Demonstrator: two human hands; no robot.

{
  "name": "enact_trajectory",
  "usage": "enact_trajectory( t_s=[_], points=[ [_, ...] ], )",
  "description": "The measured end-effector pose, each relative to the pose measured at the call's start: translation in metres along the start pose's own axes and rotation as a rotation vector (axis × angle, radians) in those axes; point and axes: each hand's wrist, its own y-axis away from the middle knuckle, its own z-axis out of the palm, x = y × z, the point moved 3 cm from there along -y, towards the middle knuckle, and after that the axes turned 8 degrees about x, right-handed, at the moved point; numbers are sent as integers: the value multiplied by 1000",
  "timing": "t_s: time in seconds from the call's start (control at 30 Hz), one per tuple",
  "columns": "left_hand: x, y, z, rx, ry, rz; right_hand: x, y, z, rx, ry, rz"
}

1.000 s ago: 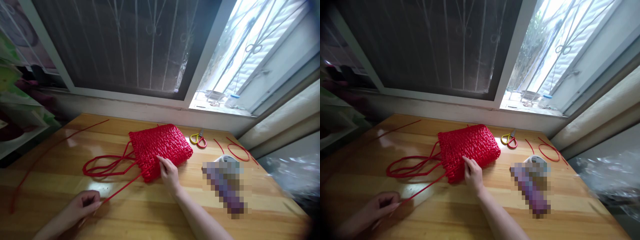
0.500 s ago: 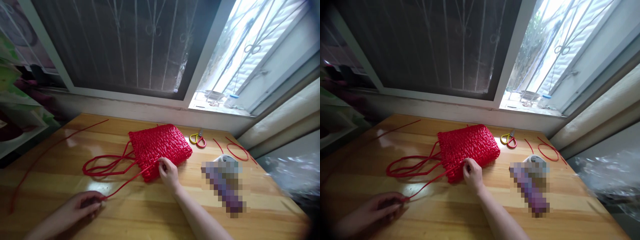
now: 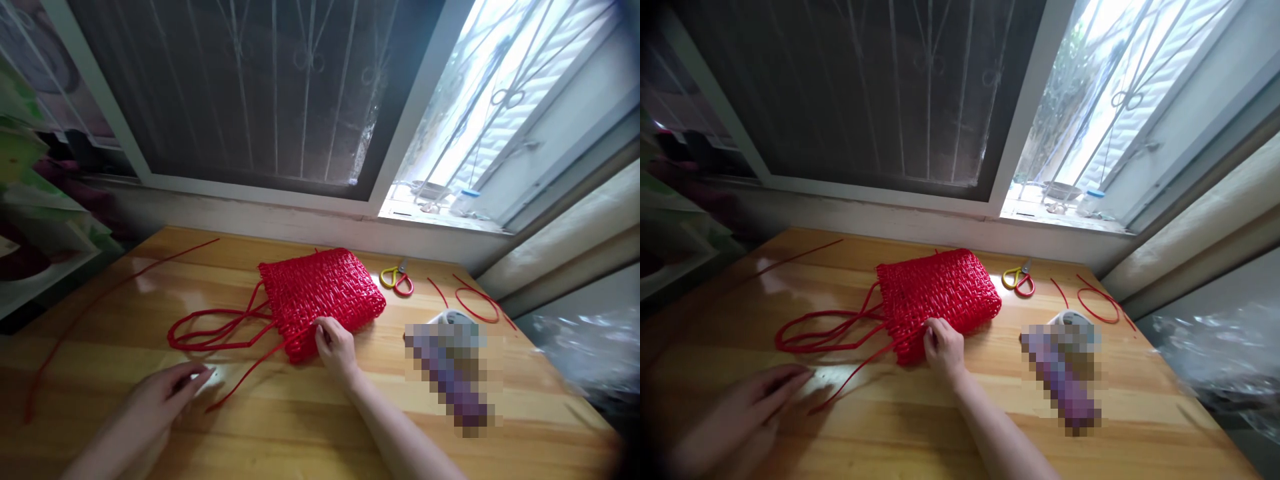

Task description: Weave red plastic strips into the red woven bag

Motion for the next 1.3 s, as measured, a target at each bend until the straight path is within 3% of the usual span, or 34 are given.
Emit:
enact_trajectory(
  t_s=[0.1, 0.23, 0.33, 0.4, 0.53, 0.63, 0.9, 1.07, 1.13, 1.2, 1.3],
  points=[
    [20, -4, 19, -3, 25, 160, 1, -1, 1, -16, -1, 4],
    [37, -7, 49, -134, -56, 303, 0, 2, -3, 9, -64, 21],
    [54, -2, 62, -199, -107, 395, -10, 6, -11, 24, -128, 22],
    [69, 5, 67, -200, -74, 436, -23, 10, -13, -81, -168, -29],
    [101, 21, 75, -199, 51, 500, -55, 25, -8, -419, -220, -187],
    [119, 27, 82, -148, 42, 583, -68, 35, -2, -523, -258, -204],
    [125, 28, 93, -101, 10, 766, -54, 45, 9, -688, -543, 150],
    [123, 29, 93, -145, -62, 738, -45, 49, 21, -1056, -722, 303],
    [122, 31, 95, -223, -81, 712, -42, 49, 23, -1015, -644, 230],
    [120, 33, 97, -302, -57, 696, -41, 47, 22, -882, -568, 91],
    [112, 33, 96, -288, 105, 626, -45, 47, 17, -736, -583, 0]
  ],
)
